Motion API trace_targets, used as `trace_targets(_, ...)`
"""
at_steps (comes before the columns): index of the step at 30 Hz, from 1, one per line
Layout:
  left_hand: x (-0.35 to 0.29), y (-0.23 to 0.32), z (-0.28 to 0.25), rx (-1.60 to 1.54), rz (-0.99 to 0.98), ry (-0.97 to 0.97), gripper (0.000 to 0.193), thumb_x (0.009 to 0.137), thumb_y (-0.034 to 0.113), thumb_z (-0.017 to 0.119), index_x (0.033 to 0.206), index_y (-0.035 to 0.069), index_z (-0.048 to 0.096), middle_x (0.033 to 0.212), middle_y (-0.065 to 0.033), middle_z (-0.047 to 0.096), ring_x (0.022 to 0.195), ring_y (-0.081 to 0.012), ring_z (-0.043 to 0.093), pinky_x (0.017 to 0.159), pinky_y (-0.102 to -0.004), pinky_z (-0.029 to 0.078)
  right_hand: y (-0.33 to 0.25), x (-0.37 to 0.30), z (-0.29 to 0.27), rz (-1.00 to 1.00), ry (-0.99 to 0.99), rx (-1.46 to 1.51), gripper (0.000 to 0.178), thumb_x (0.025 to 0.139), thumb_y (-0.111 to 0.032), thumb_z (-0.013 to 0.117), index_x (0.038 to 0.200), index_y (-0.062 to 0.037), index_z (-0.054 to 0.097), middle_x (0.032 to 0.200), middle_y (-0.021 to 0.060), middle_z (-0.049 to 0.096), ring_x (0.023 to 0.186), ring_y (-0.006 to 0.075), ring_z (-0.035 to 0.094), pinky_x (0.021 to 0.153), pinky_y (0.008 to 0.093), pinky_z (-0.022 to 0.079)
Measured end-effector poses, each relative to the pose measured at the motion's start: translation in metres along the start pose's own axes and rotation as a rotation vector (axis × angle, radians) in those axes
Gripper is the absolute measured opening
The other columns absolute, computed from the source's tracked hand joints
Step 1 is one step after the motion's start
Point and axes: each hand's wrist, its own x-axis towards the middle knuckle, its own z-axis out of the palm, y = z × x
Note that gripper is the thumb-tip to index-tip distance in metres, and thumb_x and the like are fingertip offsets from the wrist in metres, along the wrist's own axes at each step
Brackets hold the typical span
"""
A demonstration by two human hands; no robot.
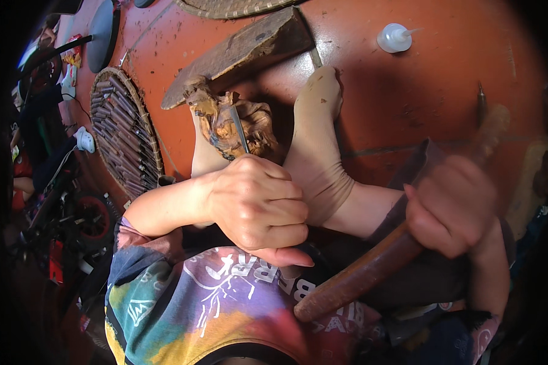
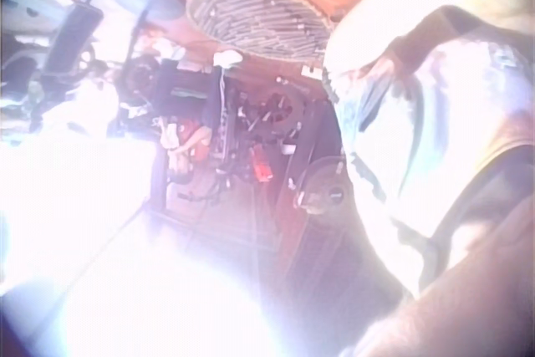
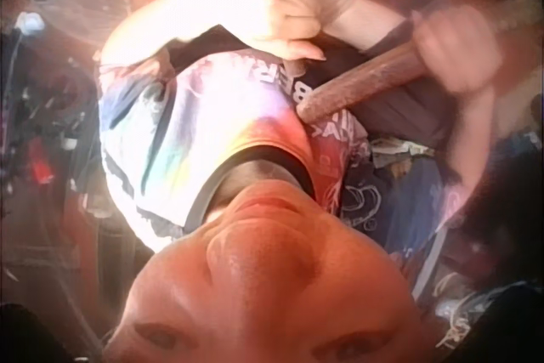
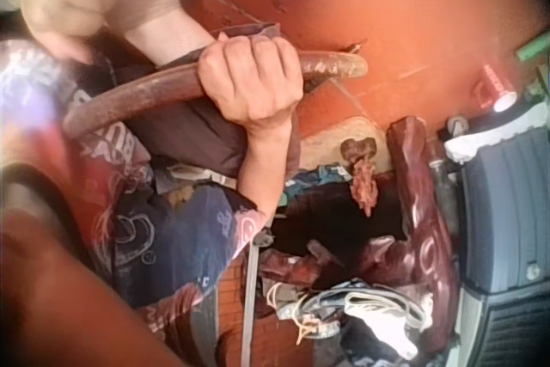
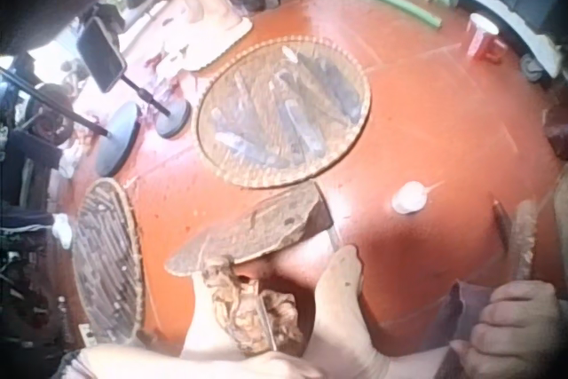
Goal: The person carves a wooden piece using a chisel and mallet while seated on the floor. They repeatedly select different chisels from a nearby basket, strike the chisel with the mallet, and adjust the wood's position between their feet.
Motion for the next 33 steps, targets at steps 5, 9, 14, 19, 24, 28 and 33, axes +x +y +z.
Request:
trace_targets(5, -0.003, -0.003, 0.000, -0.006, 0.012, 0.054, 0.043, 0.081, 0.039, 0.072, 0.056, 0.013, 0.049, 0.058, 0.0017, 0.044, 0.052, -0.0156, 0.050, 0.045, -0.0297, 0.038, -0.001, 0.001, 0.001, -0.003, -0.004, 0.021, 0.021, 0.052, -0.002, 0.069, 0.069, -0.0026, 0.057, 0.062, 0.0061, 0.052, 0.054, 0.0234, 0.055, 0.048, 0.0347, 0.040)
trace_targets(9, -0.004, -0.004, 0.002, -0.030, 0.022, 0.076, 0.045, 0.081, 0.038, 0.074, 0.056, 0.016, 0.044, 0.060, 0.0029, 0.040, 0.050, -0.0122, 0.047, 0.043, -0.0269, 0.032, -0.002, 0.002, 0.002, -0.008, -0.001, 0.028, 0.021, 0.054, -0.002, 0.069, 0.071, -0.0023, 0.057, 0.061, 0.0057, 0.052, 0.053, 0.0230, 0.054, 0.047, 0.0346, 0.040)
trace_targets(14, -0.004, -0.004, 0.001, -0.046, 0.005, 0.066, 0.045, 0.081, 0.038, 0.074, 0.056, 0.016, 0.044, 0.059, 0.0030, 0.041, 0.050, -0.0121, 0.048, 0.043, -0.0274, 0.032, 0.000, 0.002, 0.003, -0.026, -0.004, 0.025, 0.021, 0.054, -0.002, 0.069, 0.072, -0.0020, 0.057, 0.060, 0.0051, 0.051, 0.052, 0.0226, 0.054, 0.047, 0.0344, 0.039)
trace_targets(19, -0.003, -0.007, 0.002, -0.071, 0.019, 0.104, 0.044, 0.082, 0.036, 0.075, 0.056, 0.016, 0.045, 0.059, 0.0034, 0.042, 0.049, -0.0122, 0.048, 0.042, -0.0275, 0.031, -0.011, 0.001, -0.006, 0.060, -0.043, -0.022, 0.025, 0.054, 0.003, 0.072, 0.073, -0.0040, 0.058, 0.064, 0.0078, 0.056, 0.057, 0.0257, 0.060, 0.051, 0.0372, 0.047)
trace_targets(24, -0.004, -0.003, 0.002, -0.041, -0.034, 0.143, 0.042, 0.082, 0.034, 0.075, 0.056, 0.016, 0.046, 0.058, 0.0035, 0.043, 0.048, -0.0122, 0.048, 0.041, -0.0277, 0.031, -0.020, -0.003, -0.011, 0.070, 0.014, -0.187, 0.030, 0.055, 0.009, 0.074, 0.074, -0.0060, 0.057, 0.068, 0.0107, 0.061, 0.064, 0.0300, 0.064, 0.055, 0.0411, 0.053)
trace_targets(28, 0.001, -0.005, 0.000, -0.062, -0.025, 0.168, 0.041, 0.081, 0.033, 0.075, 0.055, 0.015, 0.048, 0.057, 0.0030, 0.043, 0.047, -0.0130, 0.048, 0.040, -0.0283, 0.031, -0.027, -0.007, -0.018, 0.106, 0.026, -0.255, 0.033, 0.054, 0.012, 0.074, 0.071, -0.0064, 0.053, 0.068, 0.0109, 0.061, 0.060, 0.0304, 0.064, 0.052, 0.0415, 0.053)
trace_targets(33, 0.001, -0.003, -0.001, -0.090, -0.061, 0.189, 0.040, 0.079, 0.031, 0.076, 0.054, 0.014, 0.050, 0.055, 0.0021, 0.044, 0.046, -0.0145, 0.049, 0.040, -0.0295, 0.031, -0.014, -0.018, -0.021, 0.030, 0.006, -0.218, 0.025, 0.067, 0.012, 0.073, 0.077, 0.0014, 0.052, 0.076, 0.0159, 0.061, 0.068, 0.0343, 0.064, 0.060, 0.0452, 0.056)
